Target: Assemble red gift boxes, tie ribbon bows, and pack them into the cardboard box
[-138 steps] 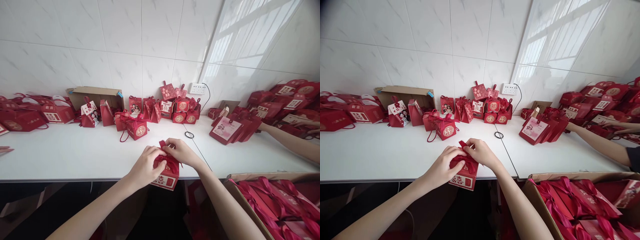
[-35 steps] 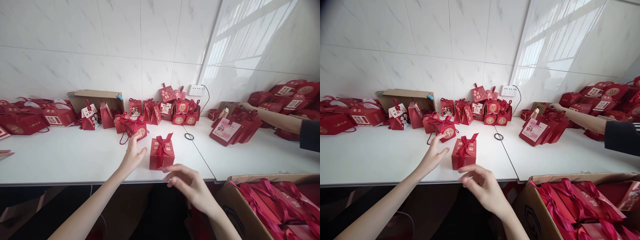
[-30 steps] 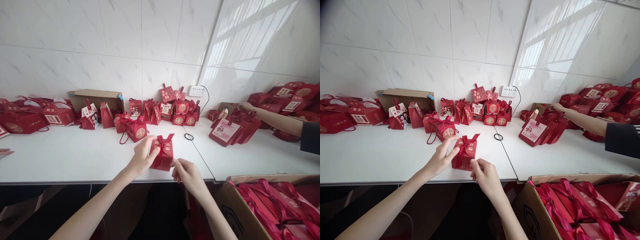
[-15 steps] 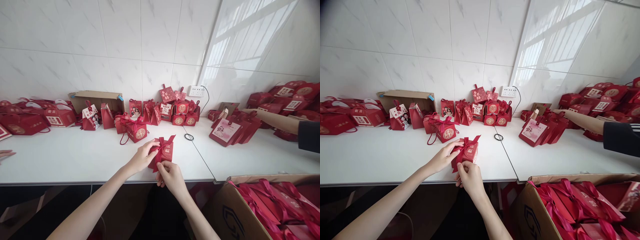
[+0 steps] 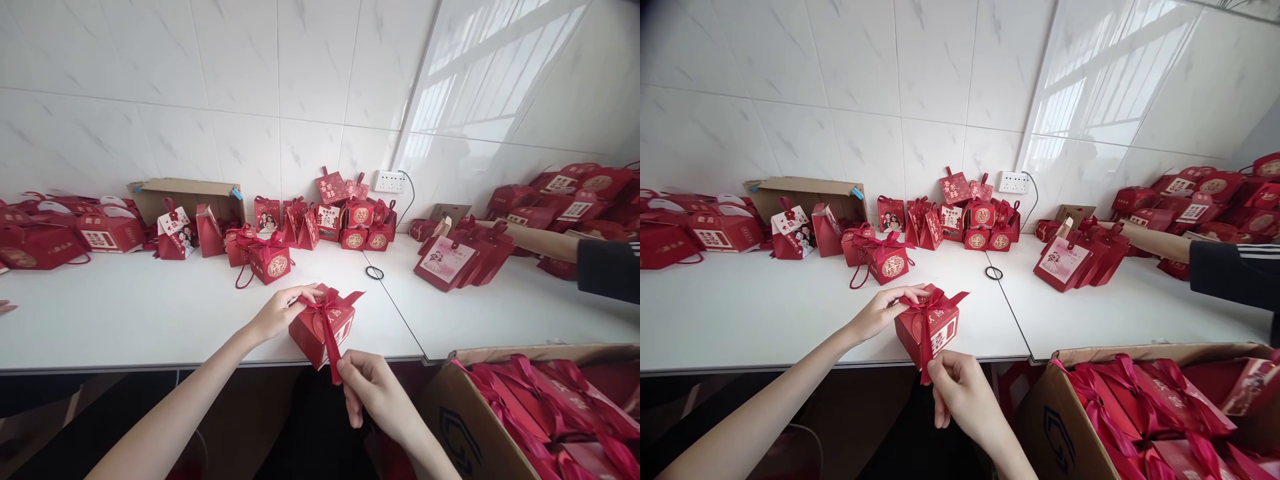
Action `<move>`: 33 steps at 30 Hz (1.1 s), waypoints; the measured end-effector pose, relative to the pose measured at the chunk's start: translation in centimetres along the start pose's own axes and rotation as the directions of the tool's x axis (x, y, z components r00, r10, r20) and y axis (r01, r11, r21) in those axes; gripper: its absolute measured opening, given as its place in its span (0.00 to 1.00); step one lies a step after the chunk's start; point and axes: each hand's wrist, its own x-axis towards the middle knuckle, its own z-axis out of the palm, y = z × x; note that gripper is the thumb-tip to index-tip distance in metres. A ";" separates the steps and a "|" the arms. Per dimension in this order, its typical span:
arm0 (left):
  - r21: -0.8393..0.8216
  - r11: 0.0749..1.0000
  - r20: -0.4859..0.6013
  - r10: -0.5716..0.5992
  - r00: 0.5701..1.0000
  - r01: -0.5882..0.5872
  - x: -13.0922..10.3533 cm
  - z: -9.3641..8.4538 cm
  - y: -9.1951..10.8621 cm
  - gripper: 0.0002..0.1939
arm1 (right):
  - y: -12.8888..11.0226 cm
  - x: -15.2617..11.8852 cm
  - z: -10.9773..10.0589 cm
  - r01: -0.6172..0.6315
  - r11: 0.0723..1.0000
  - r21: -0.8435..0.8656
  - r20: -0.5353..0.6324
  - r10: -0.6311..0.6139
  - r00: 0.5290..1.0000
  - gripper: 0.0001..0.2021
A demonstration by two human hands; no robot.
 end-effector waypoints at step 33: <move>-0.188 0.982 -0.072 -0.009 0.997 -0.005 -2.6 1.4 2.2 0.10 | -3.4 5.8 -0.5 0.384 0.650 -0.655 -0.113 -0.587 0.801 0.09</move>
